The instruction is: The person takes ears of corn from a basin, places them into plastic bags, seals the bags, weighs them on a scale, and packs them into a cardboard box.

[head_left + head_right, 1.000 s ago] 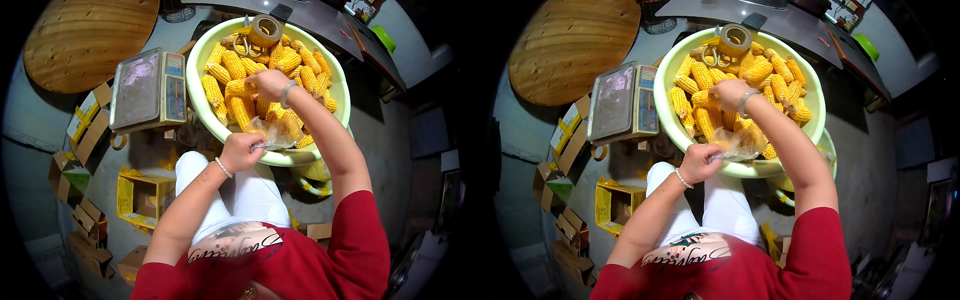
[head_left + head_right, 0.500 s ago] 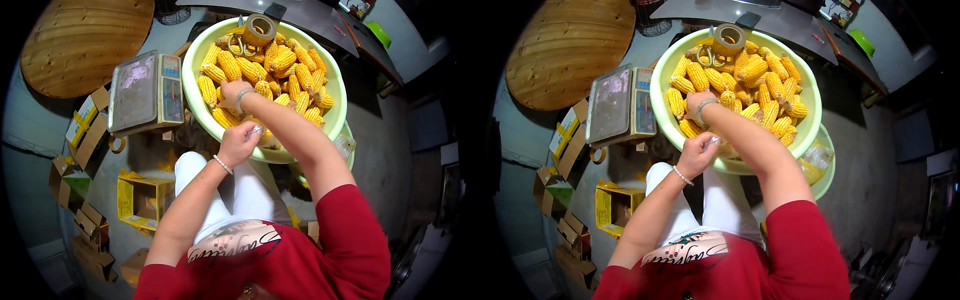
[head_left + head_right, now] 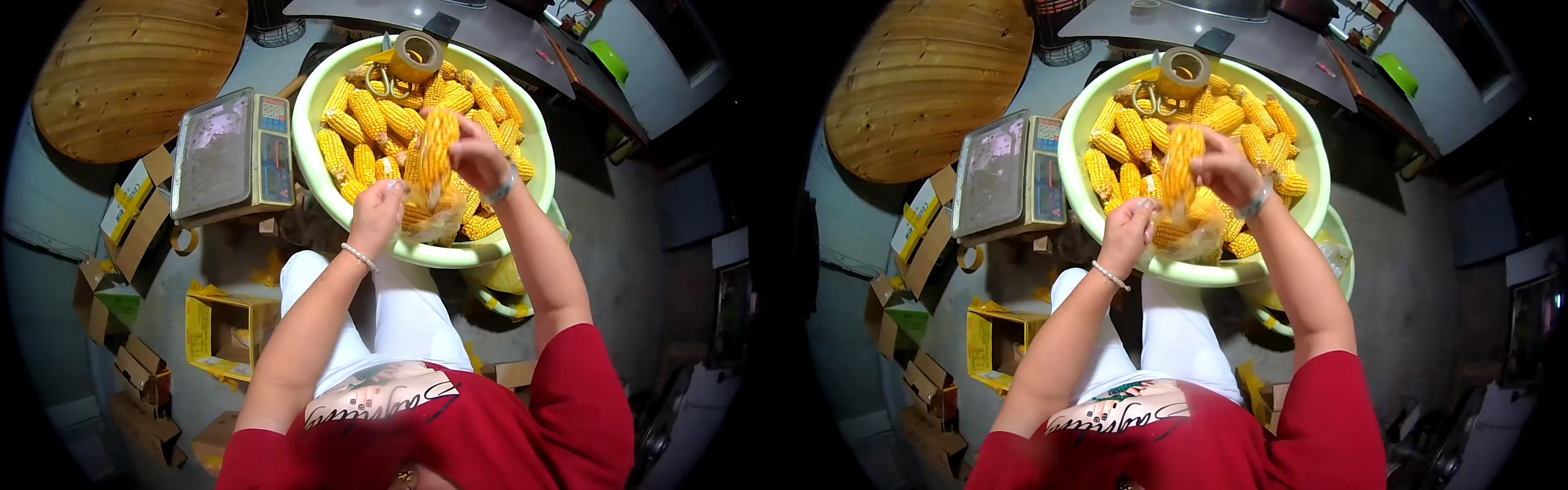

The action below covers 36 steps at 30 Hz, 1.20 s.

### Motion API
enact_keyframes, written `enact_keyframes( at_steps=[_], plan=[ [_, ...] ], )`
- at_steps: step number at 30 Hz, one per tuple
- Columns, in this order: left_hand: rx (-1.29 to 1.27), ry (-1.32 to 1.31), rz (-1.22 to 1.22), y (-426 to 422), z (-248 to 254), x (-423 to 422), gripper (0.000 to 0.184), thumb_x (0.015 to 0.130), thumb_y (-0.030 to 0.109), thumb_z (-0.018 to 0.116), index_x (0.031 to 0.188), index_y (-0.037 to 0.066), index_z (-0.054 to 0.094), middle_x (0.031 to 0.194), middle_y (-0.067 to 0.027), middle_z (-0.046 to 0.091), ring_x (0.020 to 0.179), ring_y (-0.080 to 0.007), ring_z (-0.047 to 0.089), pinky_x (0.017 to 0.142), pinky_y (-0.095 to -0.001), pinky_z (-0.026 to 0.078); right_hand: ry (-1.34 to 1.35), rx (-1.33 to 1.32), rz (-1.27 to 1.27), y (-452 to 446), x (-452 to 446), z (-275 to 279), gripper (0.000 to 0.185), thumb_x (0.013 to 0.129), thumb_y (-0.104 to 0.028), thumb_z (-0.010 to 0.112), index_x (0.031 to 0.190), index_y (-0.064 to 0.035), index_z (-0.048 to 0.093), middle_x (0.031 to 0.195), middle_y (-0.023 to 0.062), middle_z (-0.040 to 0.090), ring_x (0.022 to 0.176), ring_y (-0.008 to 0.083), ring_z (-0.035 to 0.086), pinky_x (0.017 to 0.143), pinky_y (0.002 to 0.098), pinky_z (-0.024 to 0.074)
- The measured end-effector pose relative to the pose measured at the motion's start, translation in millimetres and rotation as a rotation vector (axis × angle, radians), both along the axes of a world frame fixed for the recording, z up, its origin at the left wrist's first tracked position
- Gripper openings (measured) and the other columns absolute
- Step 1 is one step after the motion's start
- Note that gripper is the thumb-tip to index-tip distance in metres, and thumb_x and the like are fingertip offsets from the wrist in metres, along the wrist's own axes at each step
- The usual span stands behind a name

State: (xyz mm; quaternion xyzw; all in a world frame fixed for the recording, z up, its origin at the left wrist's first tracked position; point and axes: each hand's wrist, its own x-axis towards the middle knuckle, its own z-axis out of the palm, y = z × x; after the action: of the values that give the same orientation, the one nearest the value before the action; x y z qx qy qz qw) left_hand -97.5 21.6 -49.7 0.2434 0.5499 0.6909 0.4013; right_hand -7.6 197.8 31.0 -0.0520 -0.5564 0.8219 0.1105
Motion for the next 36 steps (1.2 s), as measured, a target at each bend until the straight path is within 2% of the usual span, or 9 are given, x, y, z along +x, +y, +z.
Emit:
enact_keyframes(
  at_steps=[3,5,13,17,18,22,25,30,36],
  plan=[
    [0.007,-0.082,0.013,2,1,-1,0.024,0.095,0.022,0.049,0.087,0.002,0.060,0.057,0.0040,0.047,0.047,-0.0044,0.039,0.044,-0.0209,0.031,-0.060,0.105,0.145,-21,11,-16,0.073,0.062,-0.001,0.078,0.127,-0.0028,0.044,0.115,0.0101,0.056,0.106,0.0221,0.058,0.094,0.0350,0.0464],
    [0.020,-0.120,0.011,1,0,-4,0.023,0.096,0.022,0.049,0.093,0.002,0.061,0.059,0.0055,0.047,0.048,-0.0033,0.036,0.044,-0.0189,0.028,-0.152,0.223,0.220,-29,14,-29,0.066,0.062,0.008,0.070,0.122,-0.0091,0.049,0.114,0.0046,0.053,0.106,0.0156,0.054,0.087,0.0286,0.0496],
    [0.055,-0.139,0.008,-3,10,-4,0.028,0.096,0.021,0.047,0.107,0.000,0.062,0.065,0.0058,0.049,0.050,-0.0030,0.035,0.045,-0.0182,0.027,-0.106,1.391,-0.011,-21,19,-19,0.061,0.066,-0.011,0.073,0.122,-0.0131,0.049,0.106,0.0110,0.059,0.096,0.0242,0.060,0.083,0.0343,0.0477],
    [0.071,-0.153,0.009,2,4,-3,0.028,0.097,0.022,0.046,0.107,0.002,0.061,0.063,0.0060,0.047,0.048,-0.0028,0.034,0.043,-0.0181,0.026,-0.543,1.690,0.157,-45,3,3,0.049,0.068,-0.020,0.073,0.109,-0.0041,0.052,0.115,0.0183,0.057,0.099,0.0320,0.058,0.083,0.0409,0.0474],
    [0.056,-0.174,0.019,1,6,-4,0.027,0.097,0.022,0.045,0.107,0.002,0.061,0.062,0.0059,0.046,0.047,-0.0027,0.034,0.043,-0.0183,0.026,-0.526,1.795,0.240,-56,-1,7,0.045,0.068,-0.026,0.074,0.099,-0.0021,0.052,0.106,0.0181,0.061,0.093,0.0313,0.060,0.077,0.0404,0.0487],
    [0.038,-0.223,0.074,-10,10,-9,0.027,0.098,0.023,0.043,0.106,0.004,0.061,0.057,0.0056,0.043,0.044,-0.0027,0.032,0.040,-0.0186,0.025,-0.605,1.750,0.331,-67,-17,-2,0.048,0.069,-0.028,0.071,0.101,0.0015,0.049,0.079,0.0180,0.064,0.079,0.0364,0.062,0.070,0.0438,0.0489],
    [0.061,-0.216,0.081,-13,11,-8,0.027,0.097,0.021,0.044,0.108,0.002,0.061,0.059,0.0053,0.044,0.046,-0.0030,0.034,0.042,-0.0189,0.027,-0.584,1.632,0.187,-65,-9,-9,0.049,0.070,-0.026,0.070,0.102,0.0021,0.047,0.080,0.0205,0.064,0.077,0.0379,0.062,0.068,0.0445,0.0485],
    [0.051,-0.246,0.099,-10,22,-6,0.027,0.098,0.020,0.045,0.109,0.001,0.060,0.060,0.0052,0.045,0.046,-0.0033,0.034,0.042,-0.0190,0.027,-0.727,1.614,0.241,-67,10,-15,0.070,0.074,-0.026,0.067,0.132,-0.0057,0.033,0.080,0.0204,0.064,0.075,0.0377,0.062,0.065,0.0443,0.0484],
    [0.020,-0.211,0.142,-6,19,-15,0.026,0.098,0.021,0.044,0.105,0.002,0.061,0.058,0.0054,0.043,0.045,-0.0028,0.033,0.041,-0.0181,0.026,-0.466,1.746,0.305,-42,35,-27,0.060,0.079,-0.024,0.059,0.133,-0.0076,0.036,0.069,0.0145,0.063,0.067,0.0341,0.062,0.088,0.0479,0.0404]
  ],
)
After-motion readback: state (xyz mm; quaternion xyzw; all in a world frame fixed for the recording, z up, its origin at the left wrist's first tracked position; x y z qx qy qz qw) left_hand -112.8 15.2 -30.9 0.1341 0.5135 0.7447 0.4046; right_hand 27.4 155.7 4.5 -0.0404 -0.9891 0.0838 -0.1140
